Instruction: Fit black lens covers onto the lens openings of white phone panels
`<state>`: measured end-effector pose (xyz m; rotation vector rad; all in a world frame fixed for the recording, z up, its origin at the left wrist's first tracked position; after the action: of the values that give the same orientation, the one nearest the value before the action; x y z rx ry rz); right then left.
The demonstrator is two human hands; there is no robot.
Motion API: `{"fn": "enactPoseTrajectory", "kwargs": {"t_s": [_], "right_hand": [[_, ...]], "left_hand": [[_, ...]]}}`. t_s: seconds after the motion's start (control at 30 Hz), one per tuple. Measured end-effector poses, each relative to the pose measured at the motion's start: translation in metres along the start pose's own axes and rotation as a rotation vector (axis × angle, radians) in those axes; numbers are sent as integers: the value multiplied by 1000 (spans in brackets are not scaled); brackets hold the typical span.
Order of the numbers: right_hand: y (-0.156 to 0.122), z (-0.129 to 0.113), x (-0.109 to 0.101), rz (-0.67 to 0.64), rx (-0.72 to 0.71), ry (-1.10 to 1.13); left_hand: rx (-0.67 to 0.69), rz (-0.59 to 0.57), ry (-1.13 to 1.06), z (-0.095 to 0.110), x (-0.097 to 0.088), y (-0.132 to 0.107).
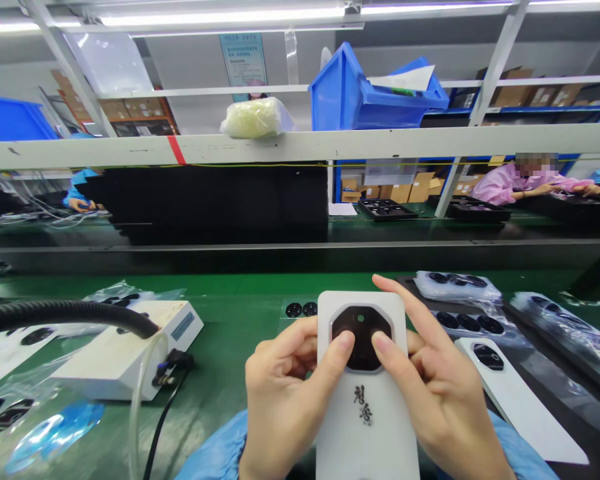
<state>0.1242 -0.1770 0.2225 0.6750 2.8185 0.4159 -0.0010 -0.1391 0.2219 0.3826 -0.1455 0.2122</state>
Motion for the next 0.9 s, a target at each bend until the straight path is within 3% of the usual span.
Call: {"fn": "enactPoseTrajectory", "kwargs": {"t_s": [0.23,0.67,0.9], "right_hand": [[-3,-2,2,-9,42,74],[-1,0,0,-2,80,77],[-1,3,-4,-6,-52,13]], "left_hand": [[45,-2,22,-2,-2,1],[-83,-78,21,-2,-5,3],[-38,-61,44,0,-6,2]]}}
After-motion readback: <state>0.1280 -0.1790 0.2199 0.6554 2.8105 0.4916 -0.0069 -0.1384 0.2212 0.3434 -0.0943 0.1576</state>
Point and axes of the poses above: each hand's wrist, its own y-axis towards the middle knuckle, its own x-axis out of the palm, z = x × y, the point moved 2 cm from there along y, towards the middle knuckle, and after that the axes turned 8 degrees about z, right-handed, at the moved point
